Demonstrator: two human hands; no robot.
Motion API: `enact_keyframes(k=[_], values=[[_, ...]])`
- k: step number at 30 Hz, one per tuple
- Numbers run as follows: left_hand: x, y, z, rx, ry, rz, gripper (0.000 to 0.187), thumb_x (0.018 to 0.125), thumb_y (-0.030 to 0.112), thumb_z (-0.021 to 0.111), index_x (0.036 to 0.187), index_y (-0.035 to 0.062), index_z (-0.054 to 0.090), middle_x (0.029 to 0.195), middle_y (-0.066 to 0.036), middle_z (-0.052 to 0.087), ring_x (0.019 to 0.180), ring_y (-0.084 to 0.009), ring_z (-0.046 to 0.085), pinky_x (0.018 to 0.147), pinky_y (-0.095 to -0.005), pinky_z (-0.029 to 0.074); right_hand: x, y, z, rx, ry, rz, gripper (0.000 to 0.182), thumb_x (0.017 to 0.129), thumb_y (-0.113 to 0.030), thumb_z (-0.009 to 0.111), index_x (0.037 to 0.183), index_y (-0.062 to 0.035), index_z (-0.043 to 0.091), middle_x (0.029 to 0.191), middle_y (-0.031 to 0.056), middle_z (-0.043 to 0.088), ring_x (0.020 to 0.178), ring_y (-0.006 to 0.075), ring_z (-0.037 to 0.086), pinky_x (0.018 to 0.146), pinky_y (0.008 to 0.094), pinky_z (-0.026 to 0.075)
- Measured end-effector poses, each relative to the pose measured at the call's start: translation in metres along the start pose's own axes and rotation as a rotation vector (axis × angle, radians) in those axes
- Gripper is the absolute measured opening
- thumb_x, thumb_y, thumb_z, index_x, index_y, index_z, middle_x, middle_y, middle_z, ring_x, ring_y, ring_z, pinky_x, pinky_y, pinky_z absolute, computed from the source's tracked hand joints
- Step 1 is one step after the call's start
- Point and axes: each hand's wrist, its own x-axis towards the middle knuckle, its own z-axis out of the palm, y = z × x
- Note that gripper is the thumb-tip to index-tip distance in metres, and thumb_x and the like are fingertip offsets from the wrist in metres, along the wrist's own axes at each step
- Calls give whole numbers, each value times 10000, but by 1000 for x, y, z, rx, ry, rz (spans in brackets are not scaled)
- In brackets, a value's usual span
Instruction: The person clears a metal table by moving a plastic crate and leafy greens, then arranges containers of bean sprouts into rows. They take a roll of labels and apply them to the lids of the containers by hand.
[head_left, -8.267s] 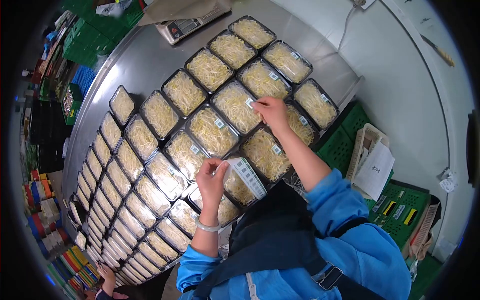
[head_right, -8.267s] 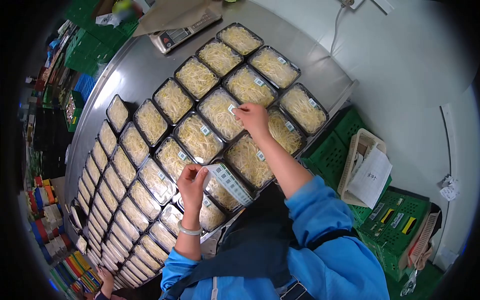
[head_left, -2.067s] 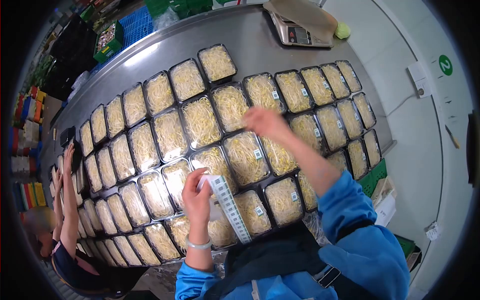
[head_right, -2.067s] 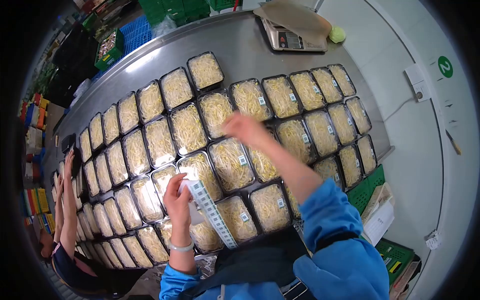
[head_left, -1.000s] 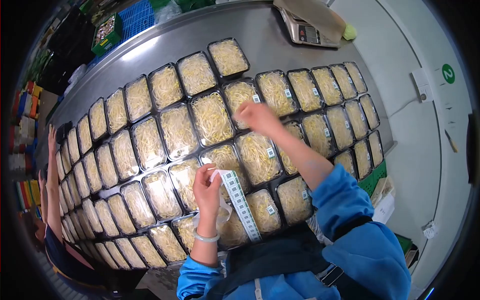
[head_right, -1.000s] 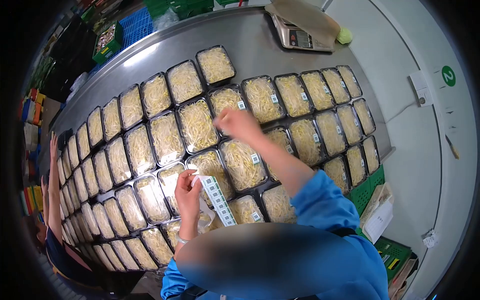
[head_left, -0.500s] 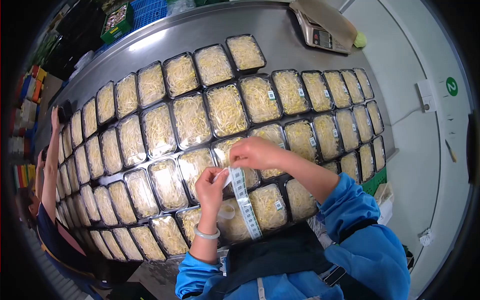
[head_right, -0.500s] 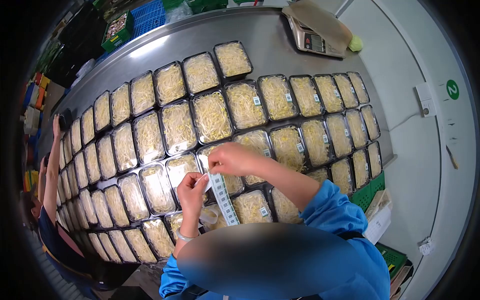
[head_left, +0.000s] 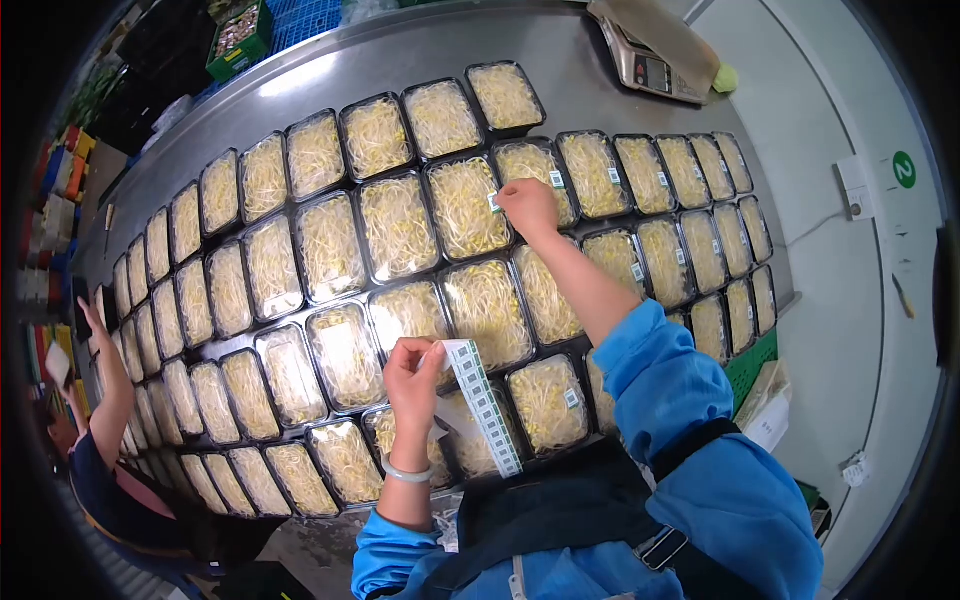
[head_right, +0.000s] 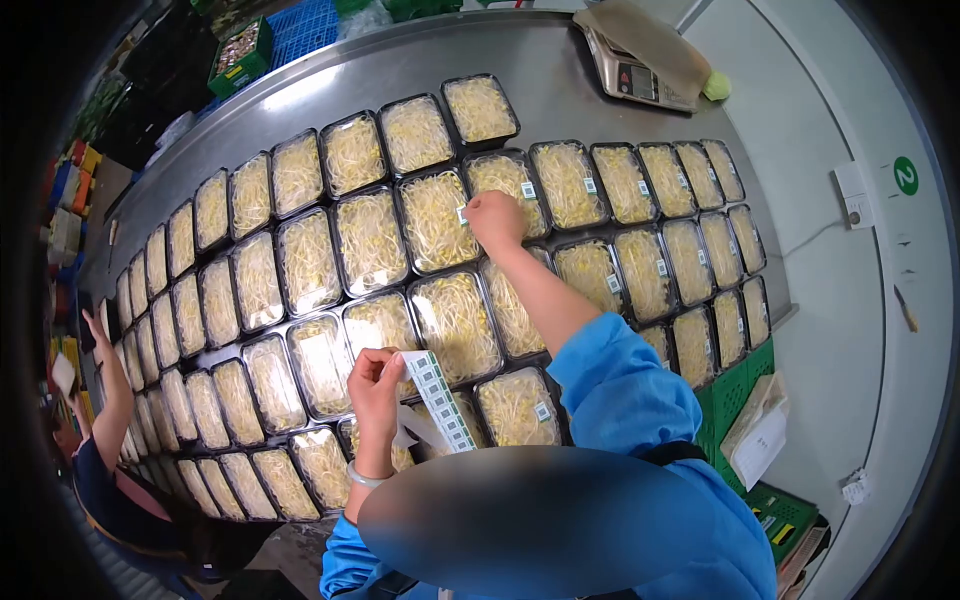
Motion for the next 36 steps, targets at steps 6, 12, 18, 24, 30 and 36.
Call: enact_keyframes(k=[6, 12, 18, 24, 30, 36], values=[[-5, 0, 0, 12, 11, -28, 74, 866, -2, 628, 914, 6, 572, 863, -22, 619, 758, -63, 552, 685, -205, 454, -9, -22, -18, -461, -7, -134, 265, 813, -296, 681, 973, -114, 574, 825, 107, 680, 774, 284, 669, 654, 425, 511], [-13, -3, 1, 70, -43, -83, 112, 851, -22, 621, 963, -12, 629, 848, -6, 625, 738, -52, 547, 656, -200, 452, -154, -45, -72, 163, -798, -445, 305, 820, -349, 684, 941, -71, 657, 851, 109, 651, 772, 250, 629, 688, 363, 491], [-39, -7, 4, 381, -135, -107, 99, 832, 34, 689, 899, -13, 633, 769, 10, 612, 695, -46, 533, 606, -196, 426, -206, -2, -83, 231, -485, -358, 140, 792, -155, 710, 837, -36, 650, 700, 66, 634, 593, 193, 599, 548, 315, 467], [-62, -13, -11, 133, -89, -49, 74, 834, 18, 679, 849, 2, 609, 803, -6, 609, 731, -55, 539, 689, -203, 438, -180, 33, -35, 926, -230, 428, 153, 830, -113, 695, 787, 23, 642, 657, 54, 620, 478, 87, 516, 412, 232, 401], [-87, -11, -9, 105, -74, -7, 74, 833, -3, 668, 835, 0, 595, 880, -40, 633, 776, -77, 559, 723, -216, 450, -183, 36, -5, 839, -65, 466, 123, 801, -96, 678, 774, 19, 643, 641, 84, 639, 478, 124, 589, 417, 263, 458], [-123, -20, -12, 70, -31, 14, 88, 843, -23, 638, 831, 12, 559, 898, -83, 649, 782, -99, 576, 736, -230, 462, -171, 44, 4, 47, 24, 92, 212, 784, -208, 687, 796, 0, 647, 744, 176, 662, 650, 308, 654, 616, 393, 529]])
